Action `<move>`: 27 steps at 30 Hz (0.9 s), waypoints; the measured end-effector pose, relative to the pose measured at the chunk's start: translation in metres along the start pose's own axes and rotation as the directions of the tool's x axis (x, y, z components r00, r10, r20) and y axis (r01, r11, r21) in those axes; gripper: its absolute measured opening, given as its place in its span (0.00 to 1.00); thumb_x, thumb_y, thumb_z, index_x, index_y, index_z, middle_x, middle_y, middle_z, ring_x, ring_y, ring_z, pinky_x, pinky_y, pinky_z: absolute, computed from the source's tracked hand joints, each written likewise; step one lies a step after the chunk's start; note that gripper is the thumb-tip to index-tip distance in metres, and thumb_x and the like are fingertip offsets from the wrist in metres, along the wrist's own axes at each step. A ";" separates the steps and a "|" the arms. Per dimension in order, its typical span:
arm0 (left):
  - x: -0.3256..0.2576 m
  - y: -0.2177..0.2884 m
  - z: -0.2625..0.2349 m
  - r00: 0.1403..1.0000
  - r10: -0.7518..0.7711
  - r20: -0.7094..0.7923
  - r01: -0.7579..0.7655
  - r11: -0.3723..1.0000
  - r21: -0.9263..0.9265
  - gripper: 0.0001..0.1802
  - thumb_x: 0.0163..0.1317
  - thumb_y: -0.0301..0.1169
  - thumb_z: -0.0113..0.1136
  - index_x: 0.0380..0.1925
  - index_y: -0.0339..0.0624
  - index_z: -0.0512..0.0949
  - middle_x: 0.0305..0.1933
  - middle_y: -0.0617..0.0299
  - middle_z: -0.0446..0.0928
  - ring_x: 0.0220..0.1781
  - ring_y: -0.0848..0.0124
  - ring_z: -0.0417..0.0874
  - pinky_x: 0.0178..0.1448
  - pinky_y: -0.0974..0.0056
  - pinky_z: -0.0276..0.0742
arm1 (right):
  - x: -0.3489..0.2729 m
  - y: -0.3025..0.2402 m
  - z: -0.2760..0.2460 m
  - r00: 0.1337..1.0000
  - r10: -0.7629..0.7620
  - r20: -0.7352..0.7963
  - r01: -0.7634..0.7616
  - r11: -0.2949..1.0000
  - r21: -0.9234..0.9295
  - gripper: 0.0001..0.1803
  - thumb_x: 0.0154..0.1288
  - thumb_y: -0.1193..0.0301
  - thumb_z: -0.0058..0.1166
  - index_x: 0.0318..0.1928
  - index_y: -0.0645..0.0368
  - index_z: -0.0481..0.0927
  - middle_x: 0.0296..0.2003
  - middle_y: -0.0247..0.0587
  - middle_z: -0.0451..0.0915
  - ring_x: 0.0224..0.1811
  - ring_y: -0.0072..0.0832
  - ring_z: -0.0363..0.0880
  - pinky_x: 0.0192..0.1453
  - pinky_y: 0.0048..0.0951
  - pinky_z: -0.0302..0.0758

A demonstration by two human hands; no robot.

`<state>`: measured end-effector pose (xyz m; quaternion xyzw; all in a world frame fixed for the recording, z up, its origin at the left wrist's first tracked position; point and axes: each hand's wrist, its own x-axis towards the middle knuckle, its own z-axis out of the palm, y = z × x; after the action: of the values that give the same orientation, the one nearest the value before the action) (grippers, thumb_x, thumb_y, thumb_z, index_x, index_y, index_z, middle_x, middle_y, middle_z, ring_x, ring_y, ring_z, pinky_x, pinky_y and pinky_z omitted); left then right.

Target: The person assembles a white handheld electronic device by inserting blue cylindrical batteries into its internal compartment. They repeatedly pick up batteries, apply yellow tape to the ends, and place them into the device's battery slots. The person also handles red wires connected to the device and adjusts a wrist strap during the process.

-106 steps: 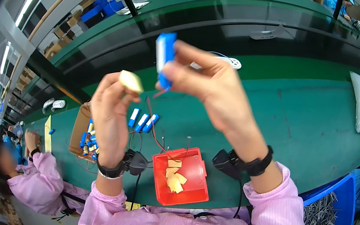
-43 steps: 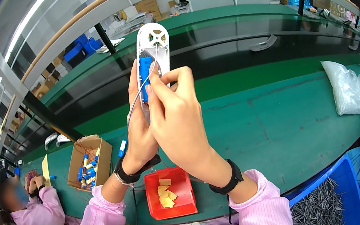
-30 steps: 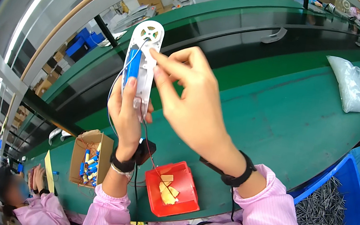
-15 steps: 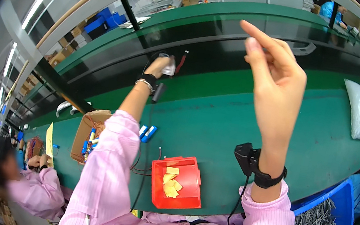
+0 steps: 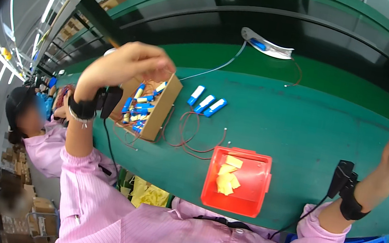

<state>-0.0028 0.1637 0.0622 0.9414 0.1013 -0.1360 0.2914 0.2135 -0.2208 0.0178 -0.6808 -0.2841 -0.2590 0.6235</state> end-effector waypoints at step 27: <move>-0.043 0.024 0.046 0.182 0.088 -0.979 -0.522 0.852 -0.021 0.10 0.74 0.29 0.53 0.47 0.32 0.72 0.38 0.55 0.83 0.40 0.75 0.84 0.46 0.70 0.78 | -0.049 -0.064 0.095 0.834 0.057 0.548 -0.226 0.942 0.246 0.21 0.72 0.66 0.58 0.60 0.62 0.80 0.45 0.39 0.83 0.48 0.22 0.81 0.56 0.23 0.74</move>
<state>-0.0457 0.1128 0.0518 0.7546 0.0847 0.5467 0.3529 0.1335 -0.1249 0.0201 -0.6421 -0.4302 0.0341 0.6336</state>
